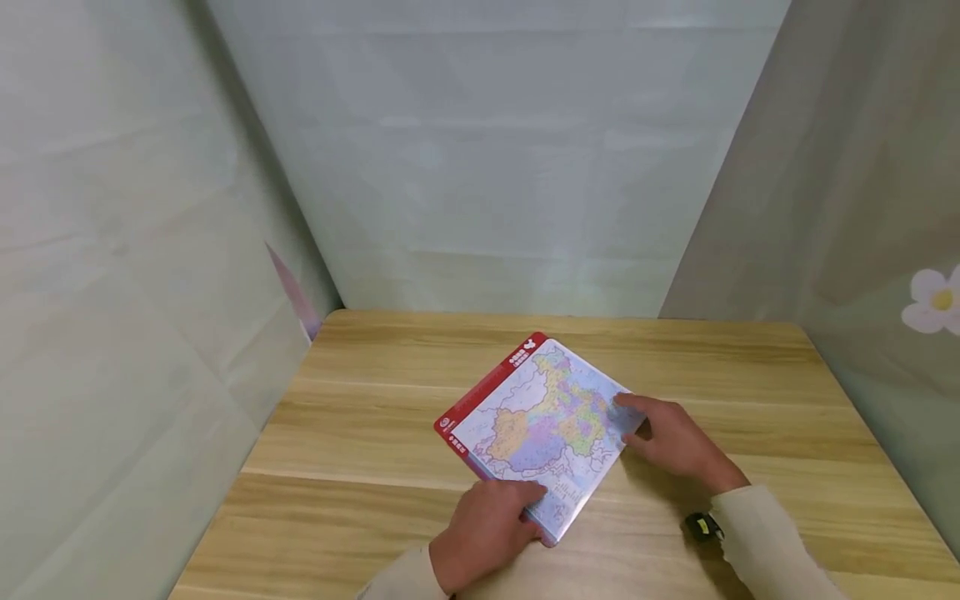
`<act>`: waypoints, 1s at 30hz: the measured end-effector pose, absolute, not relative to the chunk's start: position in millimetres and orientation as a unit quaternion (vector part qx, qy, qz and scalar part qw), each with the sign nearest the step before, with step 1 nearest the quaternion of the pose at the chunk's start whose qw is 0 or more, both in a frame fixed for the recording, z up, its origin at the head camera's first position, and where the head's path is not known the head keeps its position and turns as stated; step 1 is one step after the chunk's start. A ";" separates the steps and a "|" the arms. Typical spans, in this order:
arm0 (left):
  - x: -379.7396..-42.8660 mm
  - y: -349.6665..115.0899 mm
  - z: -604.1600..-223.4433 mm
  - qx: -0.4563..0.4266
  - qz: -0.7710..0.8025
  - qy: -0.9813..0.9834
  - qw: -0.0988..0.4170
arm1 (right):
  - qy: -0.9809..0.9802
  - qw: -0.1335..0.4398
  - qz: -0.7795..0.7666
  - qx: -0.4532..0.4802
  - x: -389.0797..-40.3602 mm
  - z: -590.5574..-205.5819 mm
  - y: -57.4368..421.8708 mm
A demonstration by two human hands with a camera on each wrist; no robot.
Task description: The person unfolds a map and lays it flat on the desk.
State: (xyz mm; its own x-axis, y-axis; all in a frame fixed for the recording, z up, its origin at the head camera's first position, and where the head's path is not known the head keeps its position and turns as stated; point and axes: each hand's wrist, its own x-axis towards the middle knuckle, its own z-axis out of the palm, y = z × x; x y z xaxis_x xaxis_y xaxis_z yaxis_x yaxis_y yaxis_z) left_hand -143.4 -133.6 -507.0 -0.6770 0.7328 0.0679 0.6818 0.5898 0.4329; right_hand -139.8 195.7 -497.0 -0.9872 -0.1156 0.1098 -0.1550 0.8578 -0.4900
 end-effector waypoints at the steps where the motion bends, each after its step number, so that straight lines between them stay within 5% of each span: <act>1: -150.2 -137.7 -506.5 0.394 0.232 0.887 0.067 | -0.963 0.045 0.258 0.065 -136.5 -495.7 190.1; 19: -293.9 -210.6 -517.4 0.360 0.303 0.874 0.126 | -0.955 0.029 0.294 0.023 -85.6 -492.8 78.5; 30: -324.2 -224.5 -527.1 0.405 0.293 0.844 0.193 | -0.955 -0.010 0.294 0.046 -70.8 -501.1 48.3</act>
